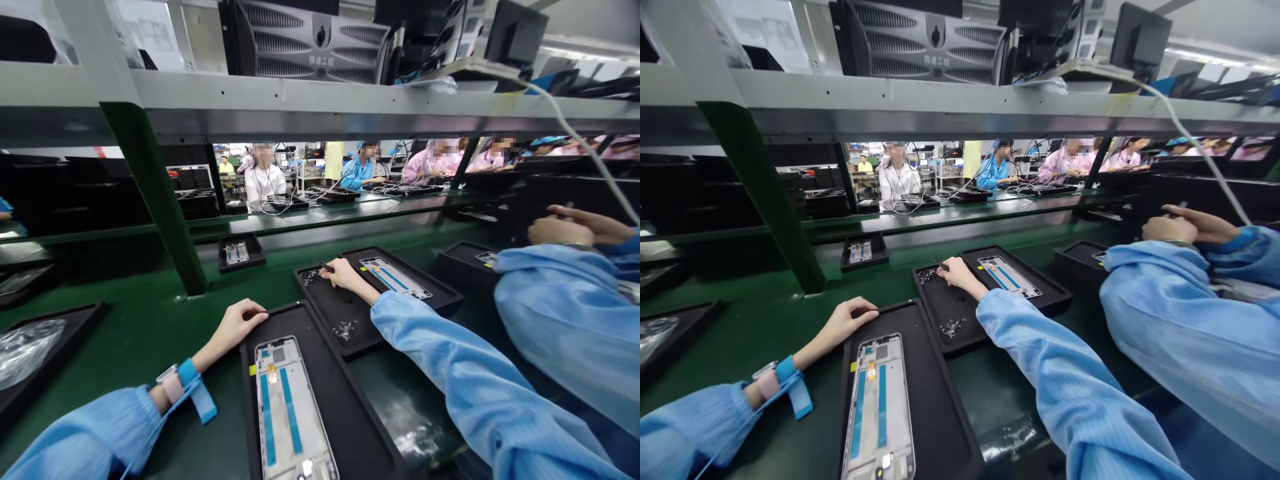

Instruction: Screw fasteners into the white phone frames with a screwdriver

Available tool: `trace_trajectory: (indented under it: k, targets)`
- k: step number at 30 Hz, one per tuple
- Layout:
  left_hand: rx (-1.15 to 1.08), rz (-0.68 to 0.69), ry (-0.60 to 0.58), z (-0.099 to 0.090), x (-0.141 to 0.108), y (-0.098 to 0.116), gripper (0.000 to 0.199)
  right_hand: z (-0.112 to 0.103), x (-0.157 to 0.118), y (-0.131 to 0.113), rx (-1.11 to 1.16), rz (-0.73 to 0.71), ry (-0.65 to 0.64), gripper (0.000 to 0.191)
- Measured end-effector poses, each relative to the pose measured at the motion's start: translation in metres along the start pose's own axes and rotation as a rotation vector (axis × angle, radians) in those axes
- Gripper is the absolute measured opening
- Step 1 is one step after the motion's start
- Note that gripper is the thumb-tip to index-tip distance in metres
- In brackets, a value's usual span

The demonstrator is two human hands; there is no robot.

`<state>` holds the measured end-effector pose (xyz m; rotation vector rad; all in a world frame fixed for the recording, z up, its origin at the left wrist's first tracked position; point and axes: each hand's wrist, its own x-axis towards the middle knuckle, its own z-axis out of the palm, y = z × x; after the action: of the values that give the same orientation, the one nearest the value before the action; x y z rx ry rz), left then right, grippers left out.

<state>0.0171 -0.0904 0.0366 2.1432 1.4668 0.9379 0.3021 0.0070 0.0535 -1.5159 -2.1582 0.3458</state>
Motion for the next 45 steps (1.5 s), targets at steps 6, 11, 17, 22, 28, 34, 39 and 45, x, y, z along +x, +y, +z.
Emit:
trace_trajectory:
  k: [6, 11, 17, 22, 28, 34, 39, 45]
  targets:
    - [-0.025, 0.023, -0.022, 0.003, -0.002, 0.000, 0.026, 0.006, -0.003, -0.003, -0.075, 0.034, 0.013, 0.010]
    - [-0.055, 0.021, -0.037, 0.003, -0.002, 0.005, 0.023, 0.000, -0.011, -0.009, -0.136, -0.002, 0.037, 0.015]
    - [-0.076, 0.023, 0.086, 0.001, -0.005, 0.014, 0.023, -0.012, -0.030, -0.039, -0.055, -0.158, 0.100, 0.016]
    - [-0.144, 0.080, 0.027, -0.006, -0.018, 0.039, 0.031, 0.014, -0.075, -0.087, 0.212, -0.648, 0.202, 0.011]
    - [-0.344, 0.175, -0.299, -0.007, -0.025, 0.055, 0.033, 0.034, -0.107, -0.104, 0.122, -0.784, 0.438, 0.009]
    - [-0.546, 0.045, -0.405, -0.009, -0.022, 0.054, 0.029, 0.031, -0.106, -0.099, 0.098, -0.835, 0.457, 0.009]
    - [-0.617, -0.025, -0.454, -0.011, -0.021, 0.053, 0.029, 0.033, -0.106, -0.099, 0.094, -0.856, 0.448, 0.011]
    - [-0.684, -0.082, -0.476, -0.012, -0.019, 0.051, 0.027, 0.033, -0.107, -0.098, 0.085, -0.827, 0.456, 0.011]
